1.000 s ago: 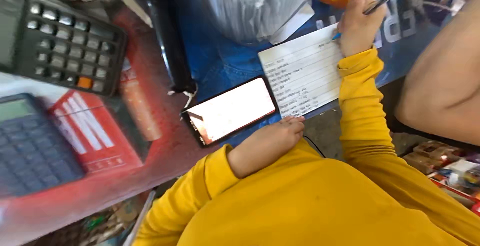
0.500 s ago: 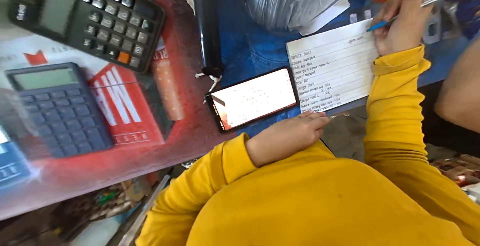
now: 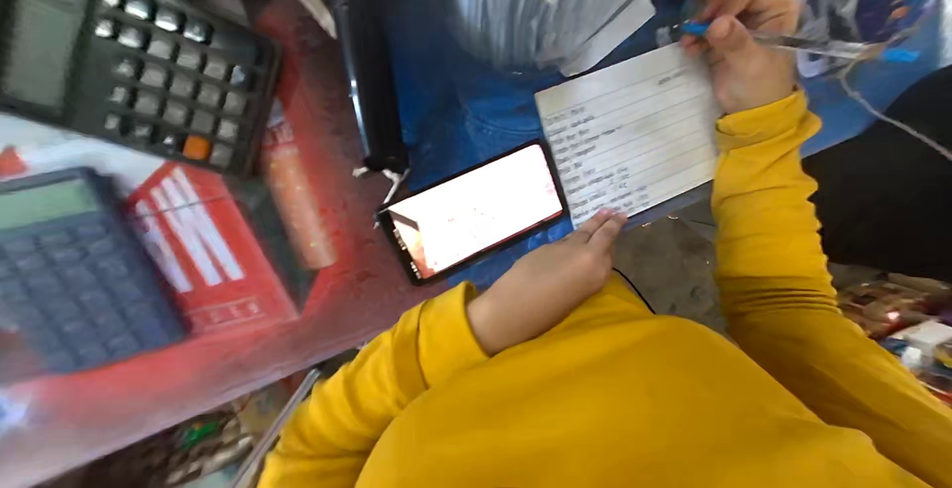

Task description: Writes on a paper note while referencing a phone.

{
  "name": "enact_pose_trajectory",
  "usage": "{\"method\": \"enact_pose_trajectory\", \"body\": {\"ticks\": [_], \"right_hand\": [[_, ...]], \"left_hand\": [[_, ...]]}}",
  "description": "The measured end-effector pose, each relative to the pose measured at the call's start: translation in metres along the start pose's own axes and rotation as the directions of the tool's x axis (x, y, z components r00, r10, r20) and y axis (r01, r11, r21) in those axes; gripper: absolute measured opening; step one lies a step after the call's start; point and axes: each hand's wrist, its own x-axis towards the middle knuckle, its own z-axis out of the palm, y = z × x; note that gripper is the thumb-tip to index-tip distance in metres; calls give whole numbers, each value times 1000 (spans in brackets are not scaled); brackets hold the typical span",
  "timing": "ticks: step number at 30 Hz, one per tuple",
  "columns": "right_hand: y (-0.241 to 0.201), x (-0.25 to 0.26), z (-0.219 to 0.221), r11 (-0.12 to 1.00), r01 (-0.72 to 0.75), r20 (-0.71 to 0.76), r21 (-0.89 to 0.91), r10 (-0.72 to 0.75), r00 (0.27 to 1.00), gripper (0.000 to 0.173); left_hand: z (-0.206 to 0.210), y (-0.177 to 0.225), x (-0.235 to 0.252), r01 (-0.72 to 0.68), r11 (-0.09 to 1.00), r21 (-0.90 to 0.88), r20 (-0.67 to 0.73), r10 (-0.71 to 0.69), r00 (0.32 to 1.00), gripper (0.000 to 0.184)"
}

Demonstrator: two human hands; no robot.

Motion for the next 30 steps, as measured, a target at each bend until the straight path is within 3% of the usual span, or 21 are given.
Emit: {"method": "enact_pose_trajectory", "body": {"ticks": [4, 7, 10, 16, 21, 26, 30], "right_hand": [[-13, 8, 12, 982, -185, -271, 29, 186, 944, 49], [-22, 14, 22, 945, -325, -448, -32, 277, 850, 48], [-24, 13, 27, 916, -384, -509, -114, 278, 814, 45], [-15, 12, 23, 902, -375, -522, -214, 218, 824, 46], [-14, 12, 22, 891, -369, -494, -264, 204, 845, 45], [-13, 14, 21, 892, -371, -511, -258, 201, 836, 45], [-11, 12, 19, 888, -356, -494, -290, 180, 850, 45]], "left_hand": [[0, -1, -1, 15, 998, -55, -7, -16, 1000, 27], [1, -2, -2, 17, 997, -71, -24, -19, 1000, 30], [1, -1, -3, 2, 999, -38, -50, -4, 999, 30], [0, 0, -2, 9, 1000, 13, -48, -8, 999, 32], [2, -1, -2, 28, 996, -86, -7, -28, 1000, 32], [4, -3, -3, -15, 1000, 12, -75, 15, 997, 31], [4, -3, -4, -2, 1000, -13, -80, 1, 997, 32]]}}
